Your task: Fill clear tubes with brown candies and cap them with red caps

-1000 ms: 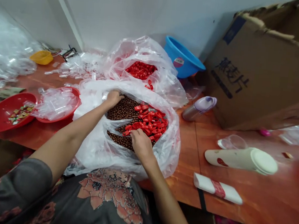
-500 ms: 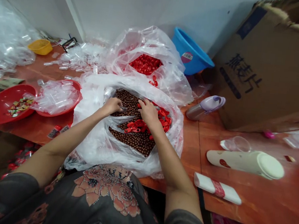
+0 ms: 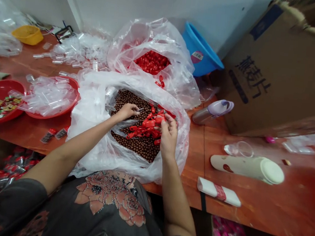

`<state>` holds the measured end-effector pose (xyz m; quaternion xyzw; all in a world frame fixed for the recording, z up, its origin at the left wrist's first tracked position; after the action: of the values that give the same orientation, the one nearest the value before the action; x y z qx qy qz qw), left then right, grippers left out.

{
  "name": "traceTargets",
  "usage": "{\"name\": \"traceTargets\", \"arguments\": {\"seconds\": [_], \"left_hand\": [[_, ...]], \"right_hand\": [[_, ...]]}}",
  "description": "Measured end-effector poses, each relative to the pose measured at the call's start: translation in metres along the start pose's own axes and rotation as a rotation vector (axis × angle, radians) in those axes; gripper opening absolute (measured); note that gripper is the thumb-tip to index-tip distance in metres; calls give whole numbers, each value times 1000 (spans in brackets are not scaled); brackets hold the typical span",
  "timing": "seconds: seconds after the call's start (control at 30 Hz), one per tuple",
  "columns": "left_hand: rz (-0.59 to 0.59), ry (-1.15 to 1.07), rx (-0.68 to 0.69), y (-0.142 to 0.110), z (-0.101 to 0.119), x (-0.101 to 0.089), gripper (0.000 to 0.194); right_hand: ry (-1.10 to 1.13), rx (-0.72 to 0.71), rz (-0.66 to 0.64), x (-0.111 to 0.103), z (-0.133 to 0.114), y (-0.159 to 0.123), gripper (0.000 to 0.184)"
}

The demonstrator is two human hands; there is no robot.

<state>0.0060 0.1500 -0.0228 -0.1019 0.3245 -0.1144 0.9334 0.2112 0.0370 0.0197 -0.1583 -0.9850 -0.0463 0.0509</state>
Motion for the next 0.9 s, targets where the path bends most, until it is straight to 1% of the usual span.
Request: {"name": "traceTargets", "arguments": {"seconds": [0.07,0.17,0.27,0.33,0.4,0.5,0.63,0.73,0.83,0.9], "left_hand": [[-9,-84,7,3,-1,6,20],[-27,-190,23,2,0,8,24],[-58,-318,17,-7,5,4,28],[-79,-453,-5,-18,10,-2,31],[-108,-600,-3,-35,16,-9,37],[-147,-781,33,-66,22,-17,44],[-200,-896,-6,-104,22,-21,47],[-261,-945,-54,-121,20,-16,48],[-278,-974,-123,-130,15,-6,50],[-275,-968,-139,-132,13,3,51]], "right_hand": [[88,86,-6,-2,7,-13,37],[145,186,-27,-4,18,-27,41],[193,255,-42,-5,27,-36,45],[217,282,-58,-5,31,-40,43],[223,282,-68,-4,32,-42,40],[191,233,-73,-2,25,-44,40],[158,192,-99,7,16,-46,39],[175,192,-125,16,16,-49,35],[170,189,-163,25,20,-54,35],[149,173,-183,29,23,-57,37]]}}
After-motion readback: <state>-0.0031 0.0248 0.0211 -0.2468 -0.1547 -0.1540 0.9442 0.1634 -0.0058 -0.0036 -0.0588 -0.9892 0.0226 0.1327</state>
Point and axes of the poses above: each hand's wrist, its own y-axis towards the middle knuckle, its own x-axis out of the palm, z = x × y, the point moved 4 cm from there along y, towards the middle knuckle, and after that the axes turned 6 degrees about -x, right-handed, at the moved point
